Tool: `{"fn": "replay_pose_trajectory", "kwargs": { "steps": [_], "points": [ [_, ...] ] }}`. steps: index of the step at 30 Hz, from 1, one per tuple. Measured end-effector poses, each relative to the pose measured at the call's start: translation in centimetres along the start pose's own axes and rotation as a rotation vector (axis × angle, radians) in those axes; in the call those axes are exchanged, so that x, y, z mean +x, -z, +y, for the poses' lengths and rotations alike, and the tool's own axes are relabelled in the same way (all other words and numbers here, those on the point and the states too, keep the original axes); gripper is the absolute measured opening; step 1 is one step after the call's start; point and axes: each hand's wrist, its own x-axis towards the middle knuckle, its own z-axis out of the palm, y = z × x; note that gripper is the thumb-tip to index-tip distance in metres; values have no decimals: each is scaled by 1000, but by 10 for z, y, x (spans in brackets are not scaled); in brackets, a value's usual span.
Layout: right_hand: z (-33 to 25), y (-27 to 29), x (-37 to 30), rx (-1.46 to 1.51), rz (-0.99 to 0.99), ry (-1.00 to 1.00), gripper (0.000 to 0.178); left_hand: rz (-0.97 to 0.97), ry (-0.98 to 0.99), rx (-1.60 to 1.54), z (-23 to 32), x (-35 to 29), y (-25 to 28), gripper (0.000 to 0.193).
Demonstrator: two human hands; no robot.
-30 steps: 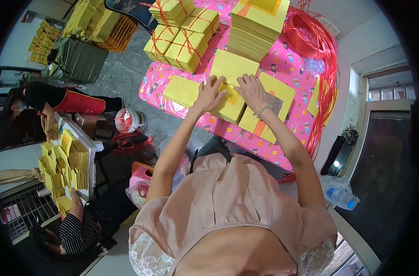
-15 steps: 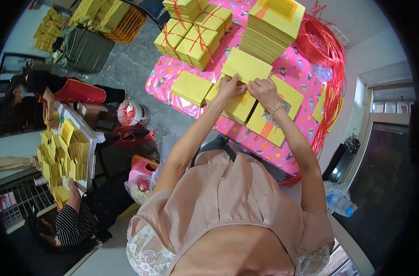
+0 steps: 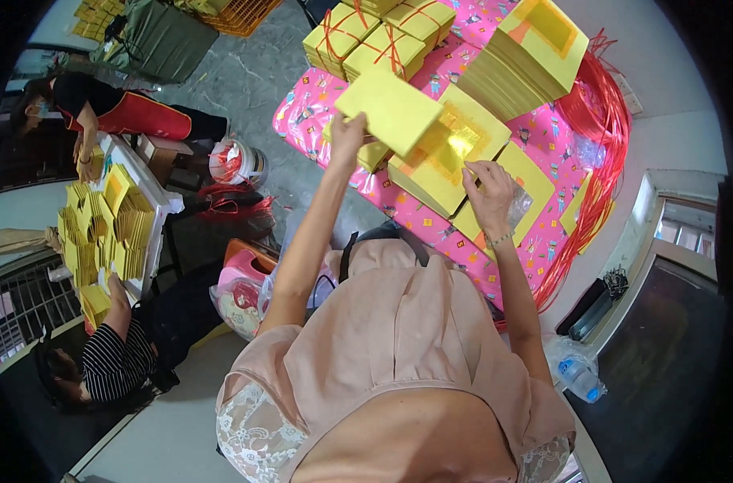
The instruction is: Bundling stacks of yellow paper with red ribbons and adding decorative inserts.
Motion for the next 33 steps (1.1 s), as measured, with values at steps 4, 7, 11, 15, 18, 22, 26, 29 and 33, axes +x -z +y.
{"fn": "replay_pose_trajectory", "kwargs": {
  "steps": [4,7,11,15,18,22,26,29,33],
  "points": [
    [5,-6,-14,54,-63,-62,11,97,34,35,-26,21,56,35],
    [8,-6,-18,77,-74,-95,10,140,63,59,-54,34,78,38],
    [9,-3,-19,91,-108,-120,10,191,-27,183,-102,51,107,40],
    [18,-4,-27,85,-87,-147,10,195,-33,219,-114,50,97,41],
    [19,-5,-28,92,-89,-151,10,204,-24,242,-120,51,98,42],
    [16,-8,-27,80,-97,-148,10,248,-27,241,-126,54,95,45],
    [15,-8,-25,64,-111,-152,9,309,-70,389,-134,55,94,39],
    [10,-9,-21,83,-110,-133,9,362,-111,478,-149,61,112,40],
    [13,-9,-25,80,-112,-165,9,385,-84,556,-145,58,98,41]
  ]
}}
